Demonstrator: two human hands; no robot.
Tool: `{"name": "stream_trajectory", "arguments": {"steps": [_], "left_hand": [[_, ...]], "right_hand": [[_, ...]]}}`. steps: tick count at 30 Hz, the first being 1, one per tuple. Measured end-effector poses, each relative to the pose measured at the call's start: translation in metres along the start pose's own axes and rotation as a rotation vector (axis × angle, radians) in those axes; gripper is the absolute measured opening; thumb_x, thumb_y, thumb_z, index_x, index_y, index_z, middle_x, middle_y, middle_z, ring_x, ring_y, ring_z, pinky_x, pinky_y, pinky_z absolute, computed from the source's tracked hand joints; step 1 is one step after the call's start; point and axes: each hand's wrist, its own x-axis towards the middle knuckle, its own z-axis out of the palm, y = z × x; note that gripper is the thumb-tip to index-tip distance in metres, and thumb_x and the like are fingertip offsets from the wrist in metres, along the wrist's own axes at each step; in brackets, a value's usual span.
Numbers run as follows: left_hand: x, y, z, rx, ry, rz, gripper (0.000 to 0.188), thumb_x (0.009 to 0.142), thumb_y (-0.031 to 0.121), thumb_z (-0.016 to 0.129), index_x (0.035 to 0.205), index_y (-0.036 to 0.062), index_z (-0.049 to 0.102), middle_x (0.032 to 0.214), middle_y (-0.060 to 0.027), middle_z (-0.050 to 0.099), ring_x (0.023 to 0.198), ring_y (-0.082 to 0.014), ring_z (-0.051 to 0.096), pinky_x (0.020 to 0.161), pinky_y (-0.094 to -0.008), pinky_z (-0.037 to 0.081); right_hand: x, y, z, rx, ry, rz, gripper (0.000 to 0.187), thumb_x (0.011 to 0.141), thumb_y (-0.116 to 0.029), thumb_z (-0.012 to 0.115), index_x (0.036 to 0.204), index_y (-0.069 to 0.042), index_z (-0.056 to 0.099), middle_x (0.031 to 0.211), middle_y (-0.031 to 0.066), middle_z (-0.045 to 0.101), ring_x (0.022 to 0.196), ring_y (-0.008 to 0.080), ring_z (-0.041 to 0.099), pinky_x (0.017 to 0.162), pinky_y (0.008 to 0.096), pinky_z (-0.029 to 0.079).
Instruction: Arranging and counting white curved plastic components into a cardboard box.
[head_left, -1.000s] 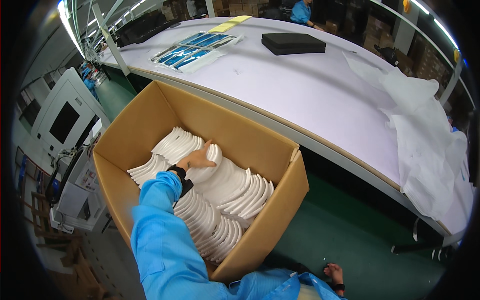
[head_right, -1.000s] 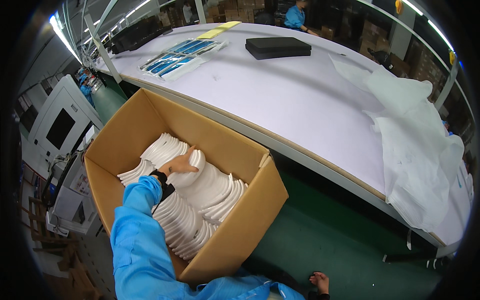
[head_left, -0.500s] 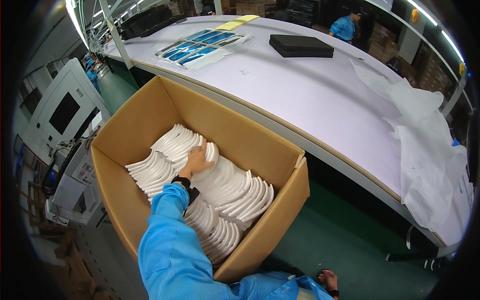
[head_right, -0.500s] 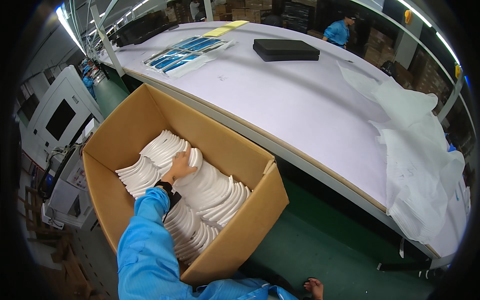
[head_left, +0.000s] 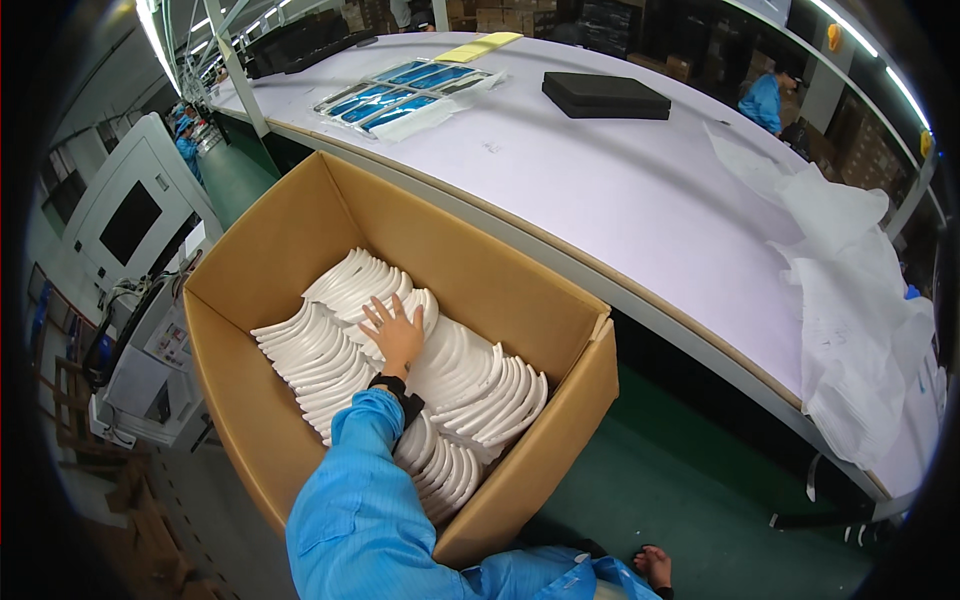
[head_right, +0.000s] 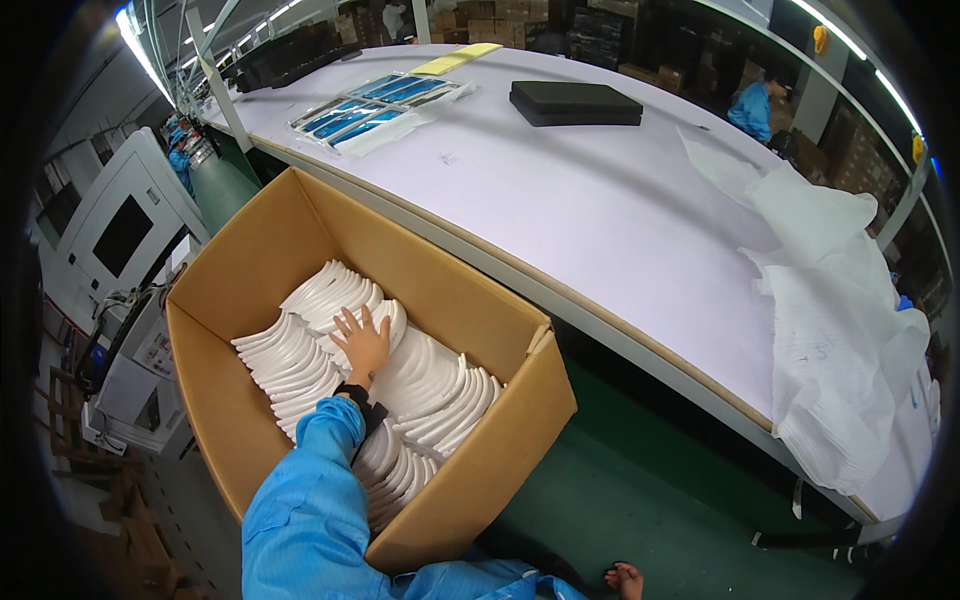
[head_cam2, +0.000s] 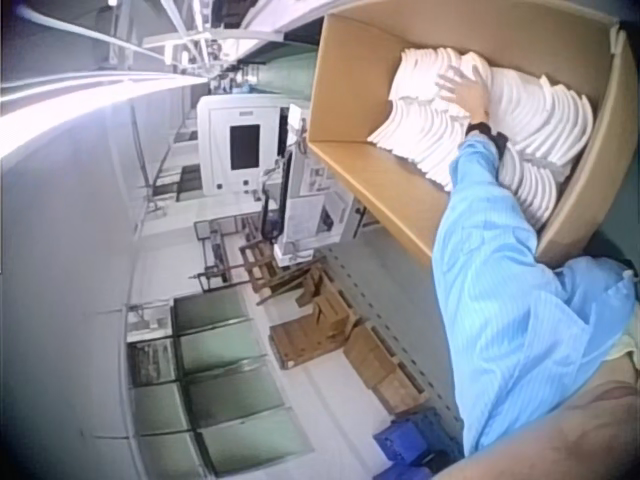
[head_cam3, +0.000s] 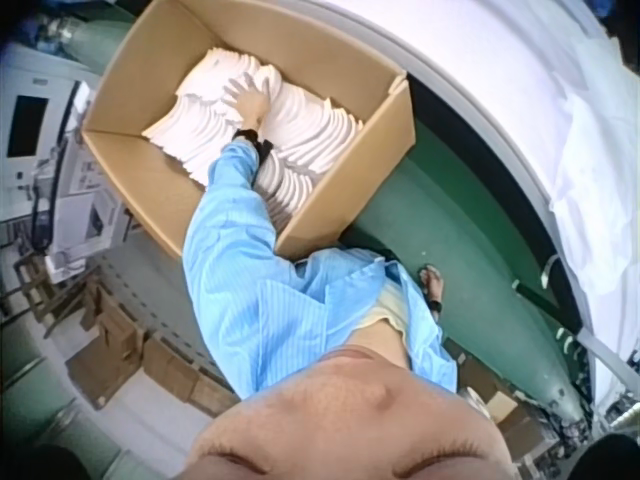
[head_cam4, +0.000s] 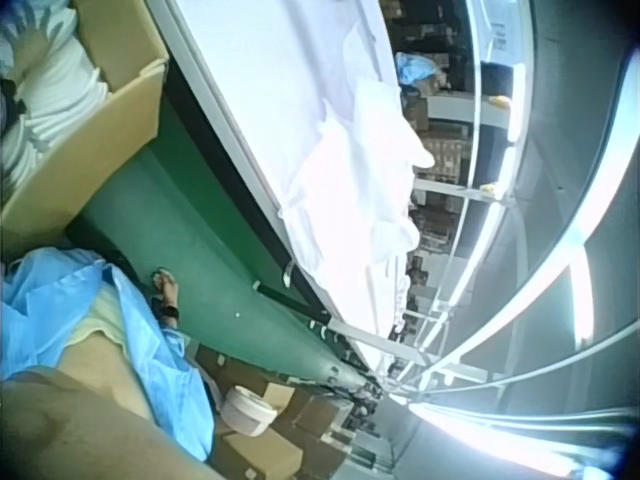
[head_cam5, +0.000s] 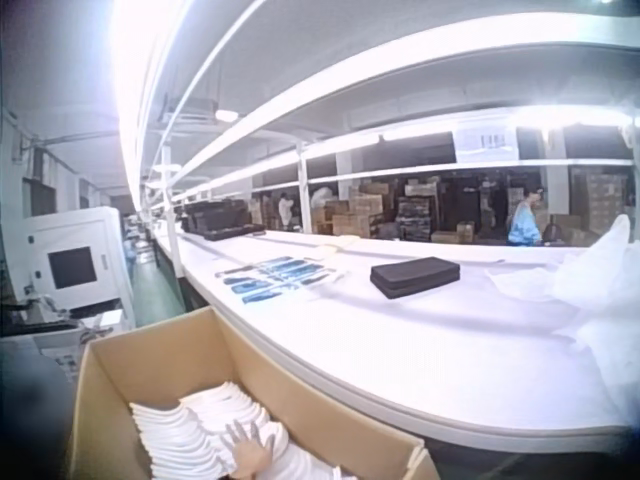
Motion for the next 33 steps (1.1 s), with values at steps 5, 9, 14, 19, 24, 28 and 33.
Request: {"name": "stream_trajectory", "arguments": {"steps": [5, 9, 14, 19, 24, 28, 33], "left_hand": [[0.005, 0.0, 0.008, 0.037, 0.006, 0.09, 0.074, 0.087, 0.055, 0.043, 0.138, 0.0016, 0.037, 0.148, -0.0286, 0.013, 0.138, -0.0451, 0.003, 0.107, -0.0618, 0.002], [0.017, 0.005, 0.013, 0.046, 0.02, 0.127, 0.082, 0.085, 0.058, 0.045, 0.14, -0.0019, 0.031, 0.147, -0.0306, 0.012, 0.137, -0.0456, 0.004, 0.107, -0.0618, 0.002], [0.022, 0.004, 0.013, 0.041, -0.051, 0.148, 0.084, 0.084, 0.06, 0.044, 0.141, -0.0005, 0.029, 0.147, -0.0307, 0.012, 0.137, -0.0459, 0.004, 0.107, -0.0617, 0.001], [0.033, 0.006, 0.006, 0.055, -0.098, 0.11, 0.084, 0.085, 0.058, 0.044, 0.142, -0.0009, 0.024, 0.148, -0.0306, 0.009, 0.137, -0.0462, 0.001, 0.107, -0.0611, 0.002], [0.009, 0.05, -0.038, 0.027, -0.425, 0.401, 0.057, 0.085, 0.043, 0.054, 0.118, -0.0031, 0.053, 0.128, -0.0271, 0.047, 0.122, -0.0406, 0.042, 0.098, -0.0508, 0.036], [-0.074, 0.086, -0.079, -0.017, -0.93, 0.444, 0.066, 0.079, 0.053, 0.061, 0.114, -0.0024, 0.053, 0.121, -0.0236, 0.053, 0.106, -0.0376, 0.056, 0.087, -0.0427, 0.047], [-0.14, 0.075, -0.06, 0.034, -0.796, 0.627, 0.115, 0.064, 0.067, 0.069, 0.141, -0.0022, 0.018, 0.12, -0.0314, 0.048, 0.113, -0.0444, 0.049, 0.09, -0.0442, 0.046]], "right_hand": [[-0.002, -0.004, 0.001, 0.001, 0.026, 0.023, 0.021, 0.091, -0.022, 0.056, 0.101, -0.003, 0.06, 0.079, 0.0097, 0.066, 0.064, 0.0182, 0.065, 0.053, 0.0269, 0.053], [-0.004, -0.004, 0.002, -0.019, 0.005, 0.003, 0.022, 0.091, -0.022, 0.056, 0.101, -0.004, 0.06, 0.08, 0.0097, 0.066, 0.065, 0.0182, 0.066, 0.054, 0.0262, 0.053], [-0.005, -0.006, 0.004, -0.018, 0.018, 0.011, 0.021, 0.091, -0.022, 0.056, 0.102, -0.004, 0.059, 0.081, 0.0096, 0.066, 0.066, 0.0175, 0.065, 0.056, 0.0254, 0.052], [-0.005, -0.007, 0.01, 0.0, 0.024, 0.003, 0.021, 0.091, -0.021, 0.055, 0.103, -0.004, 0.059, 0.082, 0.0099, 0.066, 0.068, 0.0171, 0.066, 0.058, 0.0254, 0.053], [-0.011, 0.002, -0.004, -0.009, -0.007, 0.008, 0.023, 0.091, -0.023, 0.058, 0.104, -0.003, 0.058, 0.082, 0.0117, 0.066, 0.07, 0.0189, 0.066, 0.061, 0.0293, 0.054], [-0.004, 0.011, -0.016, -0.01, -0.044, -0.003, 0.026, 0.09, -0.024, 0.06, 0.103, -0.002, 0.059, 0.083, 0.0139, 0.066, 0.074, 0.0207, 0.065, 0.066, 0.0322, 0.054], [0.004, 0.016, -0.021, -0.136, -0.053, -0.085, 0.029, 0.089, -0.027, 0.062, 0.101, -0.001, 0.06, 0.083, 0.0149, 0.067, 0.075, 0.0207, 0.064, 0.069, 0.0314, 0.052]]}}
